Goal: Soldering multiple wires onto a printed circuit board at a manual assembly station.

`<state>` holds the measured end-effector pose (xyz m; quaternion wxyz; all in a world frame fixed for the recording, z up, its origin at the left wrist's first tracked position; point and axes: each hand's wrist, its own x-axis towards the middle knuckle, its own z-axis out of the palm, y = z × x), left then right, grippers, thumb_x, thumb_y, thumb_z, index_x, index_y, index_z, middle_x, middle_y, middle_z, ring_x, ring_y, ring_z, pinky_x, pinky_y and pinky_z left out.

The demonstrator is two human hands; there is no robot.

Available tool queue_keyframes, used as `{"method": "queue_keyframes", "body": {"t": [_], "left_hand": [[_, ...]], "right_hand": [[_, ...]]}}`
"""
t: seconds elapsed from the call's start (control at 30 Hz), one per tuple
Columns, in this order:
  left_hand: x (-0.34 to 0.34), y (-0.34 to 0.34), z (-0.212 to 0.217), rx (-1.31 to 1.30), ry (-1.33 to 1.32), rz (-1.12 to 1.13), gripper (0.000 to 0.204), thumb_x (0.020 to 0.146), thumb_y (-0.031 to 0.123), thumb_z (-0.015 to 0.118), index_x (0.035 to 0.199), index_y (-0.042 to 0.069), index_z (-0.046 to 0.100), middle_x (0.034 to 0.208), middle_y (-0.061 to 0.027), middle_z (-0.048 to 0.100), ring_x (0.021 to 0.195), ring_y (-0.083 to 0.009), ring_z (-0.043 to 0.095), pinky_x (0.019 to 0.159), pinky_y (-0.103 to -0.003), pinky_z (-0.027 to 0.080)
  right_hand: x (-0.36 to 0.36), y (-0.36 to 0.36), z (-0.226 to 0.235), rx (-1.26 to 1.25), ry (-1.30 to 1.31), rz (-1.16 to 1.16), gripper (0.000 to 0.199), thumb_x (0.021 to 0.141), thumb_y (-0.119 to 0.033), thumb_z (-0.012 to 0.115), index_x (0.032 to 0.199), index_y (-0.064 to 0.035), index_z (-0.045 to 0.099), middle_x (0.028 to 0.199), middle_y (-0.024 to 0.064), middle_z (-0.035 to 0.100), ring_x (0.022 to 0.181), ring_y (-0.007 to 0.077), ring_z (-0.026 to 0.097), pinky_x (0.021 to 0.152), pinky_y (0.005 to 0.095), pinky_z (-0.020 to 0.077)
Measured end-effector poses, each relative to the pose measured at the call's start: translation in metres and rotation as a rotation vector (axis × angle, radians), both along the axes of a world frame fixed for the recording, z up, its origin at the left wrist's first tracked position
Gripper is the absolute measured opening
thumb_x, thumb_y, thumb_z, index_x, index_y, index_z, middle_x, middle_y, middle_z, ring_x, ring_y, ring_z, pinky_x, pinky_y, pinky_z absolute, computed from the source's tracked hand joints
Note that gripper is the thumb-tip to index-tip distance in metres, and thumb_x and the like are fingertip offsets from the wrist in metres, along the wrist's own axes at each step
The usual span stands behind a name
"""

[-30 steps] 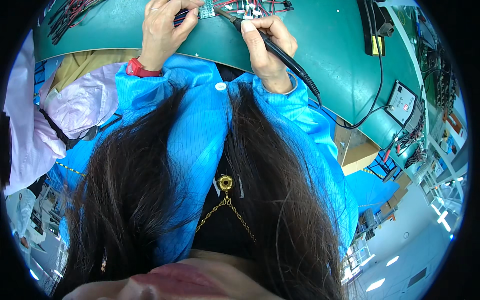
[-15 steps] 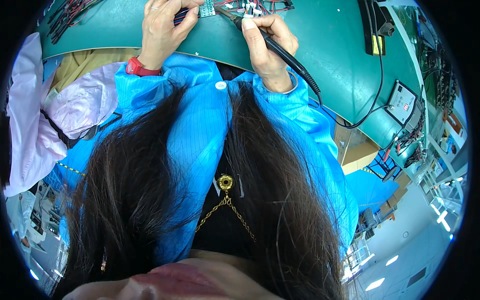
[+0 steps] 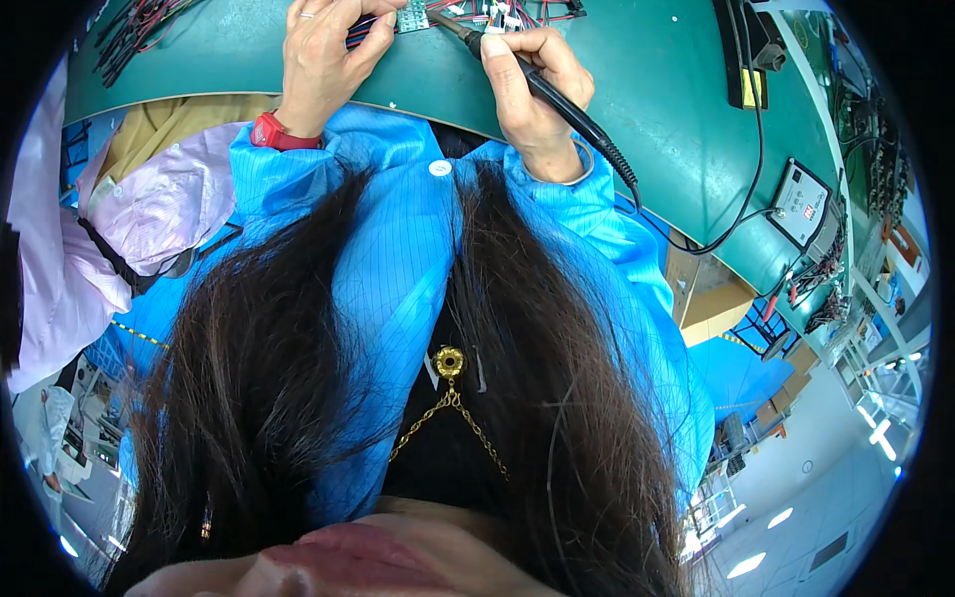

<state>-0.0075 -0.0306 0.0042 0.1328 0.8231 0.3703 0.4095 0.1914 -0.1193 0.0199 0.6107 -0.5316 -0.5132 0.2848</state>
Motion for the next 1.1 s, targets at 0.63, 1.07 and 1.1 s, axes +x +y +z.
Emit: {"method": "queue_keyframes", "body": {"t": [0.63,1.07,1.1], "left_hand": [[0.0019,-0.0029,0.0097,0.010,0.042,0.007,0.011,0.080,0.007,0.073,0.088,0.009,0.065,0.091,-0.0051,0.068,0.104,-0.0255,0.064,0.094,-0.044,0.044],[-0.0006,-0.0004,0.0073,0.025,-0.018,0.000,0.009,0.079,0.007,0.072,0.085,0.009,0.065,0.092,-0.0045,0.069,0.104,-0.0263,0.065,0.095,-0.044,0.044],[-0.0013,-0.0017,0.0094,0.006,0.003,0.005,0.009,0.079,0.007,0.072,0.085,0.009,0.065,0.091,-0.0044,0.069,0.104,-0.0264,0.065,0.095,-0.044,0.044]], "right_hand": [[0.0016,0.0011,0.0002,0.055,-0.099,0.001,0.011,0.087,-0.004,0.075,0.084,0.0024,0.067,0.065,0.0046,0.067,0.059,0.0059,0.061,0.053,0.0199,0.0446],[0.0035,-0.0013,-0.0010,0.122,-0.109,-0.062,0.009,0.084,-0.004,0.075,0.082,0.0013,0.068,0.065,0.0036,0.065,0.056,0.0065,0.058,0.052,0.0210,0.0432],[0.0022,-0.0013,0.0006,0.106,-0.103,-0.052,0.009,0.085,-0.004,0.075,0.082,0.0012,0.068,0.064,0.0035,0.065,0.056,0.0066,0.058,0.052,0.0210,0.0435]]}}
